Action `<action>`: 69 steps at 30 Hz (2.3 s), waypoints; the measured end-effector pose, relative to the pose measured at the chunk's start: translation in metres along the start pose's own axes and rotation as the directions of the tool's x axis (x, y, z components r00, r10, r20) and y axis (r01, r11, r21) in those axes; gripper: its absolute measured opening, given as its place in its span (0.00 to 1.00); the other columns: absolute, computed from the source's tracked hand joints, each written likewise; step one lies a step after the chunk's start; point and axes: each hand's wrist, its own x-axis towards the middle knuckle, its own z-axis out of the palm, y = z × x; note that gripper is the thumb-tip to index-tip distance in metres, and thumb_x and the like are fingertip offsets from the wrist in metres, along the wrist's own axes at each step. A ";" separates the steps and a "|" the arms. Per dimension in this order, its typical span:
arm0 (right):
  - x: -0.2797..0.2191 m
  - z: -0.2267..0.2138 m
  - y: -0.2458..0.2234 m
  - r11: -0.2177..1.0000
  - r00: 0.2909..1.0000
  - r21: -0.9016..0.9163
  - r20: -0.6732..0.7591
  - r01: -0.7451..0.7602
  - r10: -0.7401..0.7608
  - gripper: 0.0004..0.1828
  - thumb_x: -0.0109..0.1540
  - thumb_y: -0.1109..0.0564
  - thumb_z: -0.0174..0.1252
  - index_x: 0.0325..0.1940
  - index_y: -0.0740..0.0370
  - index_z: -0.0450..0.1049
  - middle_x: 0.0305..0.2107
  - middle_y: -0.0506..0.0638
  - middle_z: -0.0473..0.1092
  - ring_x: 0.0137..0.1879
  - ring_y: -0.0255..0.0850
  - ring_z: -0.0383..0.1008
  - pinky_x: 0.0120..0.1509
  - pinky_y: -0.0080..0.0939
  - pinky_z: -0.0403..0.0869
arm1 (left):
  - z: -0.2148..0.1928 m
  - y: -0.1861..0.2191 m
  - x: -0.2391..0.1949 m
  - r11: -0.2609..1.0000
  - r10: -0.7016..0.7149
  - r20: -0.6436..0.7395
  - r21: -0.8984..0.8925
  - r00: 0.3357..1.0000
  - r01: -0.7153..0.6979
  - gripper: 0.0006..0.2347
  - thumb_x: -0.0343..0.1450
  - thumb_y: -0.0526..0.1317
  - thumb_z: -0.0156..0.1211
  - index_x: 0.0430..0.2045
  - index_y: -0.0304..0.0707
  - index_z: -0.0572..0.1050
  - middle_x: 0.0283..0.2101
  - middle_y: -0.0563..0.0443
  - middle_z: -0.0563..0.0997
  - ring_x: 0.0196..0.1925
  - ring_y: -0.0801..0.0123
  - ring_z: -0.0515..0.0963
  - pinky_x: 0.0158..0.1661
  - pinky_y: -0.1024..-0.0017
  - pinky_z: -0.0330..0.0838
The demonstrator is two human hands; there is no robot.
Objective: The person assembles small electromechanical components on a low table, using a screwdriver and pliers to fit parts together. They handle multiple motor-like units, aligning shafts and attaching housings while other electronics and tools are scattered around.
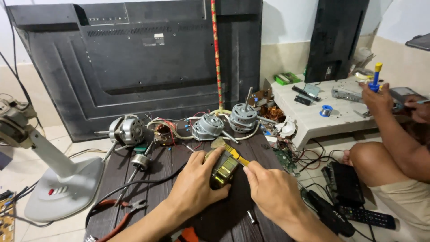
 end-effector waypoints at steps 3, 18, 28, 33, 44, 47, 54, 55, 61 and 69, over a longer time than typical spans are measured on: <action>0.000 -0.006 -0.001 0.997 0.999 0.075 0.043 -0.016 0.013 0.15 0.71 0.41 0.44 0.36 0.45 0.70 0.16 0.50 0.75 0.24 0.55 0.78 0.26 0.58 0.75 | 0.000 0.001 0.001 0.999 -0.032 0.028 0.009 0.999 0.032 0.41 0.58 0.48 0.76 0.67 0.40 0.62 0.40 0.41 0.73 0.50 0.49 0.71 0.53 0.60 0.70; 0.005 0.013 0.012 0.933 0.997 0.358 -0.083 0.031 -0.001 0.17 0.66 0.46 0.49 0.25 0.49 0.71 0.10 0.44 0.71 0.15 0.40 0.72 0.20 0.44 0.66 | -0.016 0.027 -0.006 0.987 -0.142 0.030 -0.078 0.989 0.144 0.43 0.65 0.60 0.68 0.73 0.48 0.52 0.55 0.44 0.73 0.60 0.52 0.69 0.60 0.59 0.63; 0.012 0.010 0.015 0.962 0.968 0.186 0.194 -0.198 0.161 0.13 0.63 0.42 0.51 0.32 0.47 0.76 0.29 0.39 0.73 0.33 0.37 0.75 0.34 0.42 0.74 | -0.033 0.014 -0.005 0.909 -0.269 -0.004 -0.333 0.963 0.252 0.28 0.72 0.57 0.47 0.67 0.45 0.64 0.63 0.48 0.76 0.66 0.64 0.70 0.62 0.60 0.58; 0.011 0.011 0.011 0.964 0.957 0.172 0.243 -0.203 0.158 0.11 0.60 0.44 0.55 0.36 0.48 0.78 0.33 0.38 0.77 0.35 0.33 0.79 0.38 0.35 0.81 | -0.039 -0.017 -0.003 0.960 -0.071 -0.062 -0.274 0.996 0.052 0.21 0.77 0.51 0.40 0.57 0.46 0.75 0.60 0.51 0.80 0.65 0.63 0.74 0.61 0.58 0.52; 0.009 0.005 0.009 0.963 0.952 0.150 0.247 -0.223 0.182 0.12 0.58 0.42 0.55 0.40 0.46 0.77 0.30 0.39 0.80 0.32 0.38 0.79 0.36 0.42 0.79 | -0.038 -0.035 0.000 0.999 0.019 0.020 0.039 1.000 -0.020 0.16 0.77 0.47 0.44 0.42 0.42 0.82 0.40 0.51 0.84 0.44 0.63 0.79 0.57 0.57 0.55; 0.009 -0.001 0.007 0.963 0.949 0.157 0.262 -0.220 0.174 0.12 0.59 0.43 0.55 0.41 0.44 0.77 0.26 0.38 0.79 0.29 0.36 0.78 0.34 0.39 0.80 | -0.032 -0.042 0.000 0.990 0.025 0.033 0.138 0.999 -0.029 0.15 0.77 0.47 0.46 0.39 0.42 0.82 0.32 0.52 0.79 0.35 0.61 0.76 0.44 0.63 0.62; 0.005 -0.001 0.006 0.971 0.949 0.117 0.262 -0.210 0.173 0.10 0.57 0.43 0.54 0.35 0.46 0.75 0.30 0.38 0.79 0.34 0.36 0.79 0.39 0.43 0.80 | -0.038 -0.047 -0.001 0.987 -0.091 -0.009 0.131 0.996 0.091 0.12 0.74 0.49 0.55 0.35 0.43 0.80 0.38 0.54 0.87 0.36 0.60 0.84 0.41 0.63 0.69; 0.006 0.000 0.006 0.971 0.950 0.120 0.263 -0.205 0.169 0.10 0.57 0.43 0.54 0.35 0.46 0.75 0.30 0.38 0.79 0.34 0.36 0.79 0.39 0.43 0.80 | -0.044 -0.044 0.002 0.986 -0.094 -0.011 0.135 0.996 0.095 0.12 0.74 0.49 0.55 0.35 0.43 0.80 0.38 0.54 0.87 0.36 0.60 0.84 0.41 0.63 0.69; 0.005 -0.001 0.004 0.965 0.951 0.134 0.244 -0.225 0.188 0.16 0.58 0.43 0.54 0.47 0.44 0.76 0.32 0.41 0.80 0.33 0.37 0.80 0.35 0.42 0.80 | -0.057 -0.044 0.002 0.969 -0.248 -0.041 0.012 0.968 0.249 0.15 0.72 0.51 0.52 0.35 0.44 0.83 0.31 0.56 0.89 0.32 0.65 0.87 0.36 0.65 0.76; 0.003 0.006 0.004 0.973 0.974 0.145 0.166 -0.179 0.154 0.12 0.60 0.40 0.54 0.42 0.44 0.75 0.33 0.35 0.79 0.31 0.33 0.79 0.31 0.36 0.78 | -0.053 -0.069 -0.002 0.834 -0.497 -0.115 0.211 0.860 0.510 0.23 0.77 0.57 0.47 0.14 0.43 0.65 0.16 0.46 0.74 0.24 0.46 0.75 0.28 0.55 0.63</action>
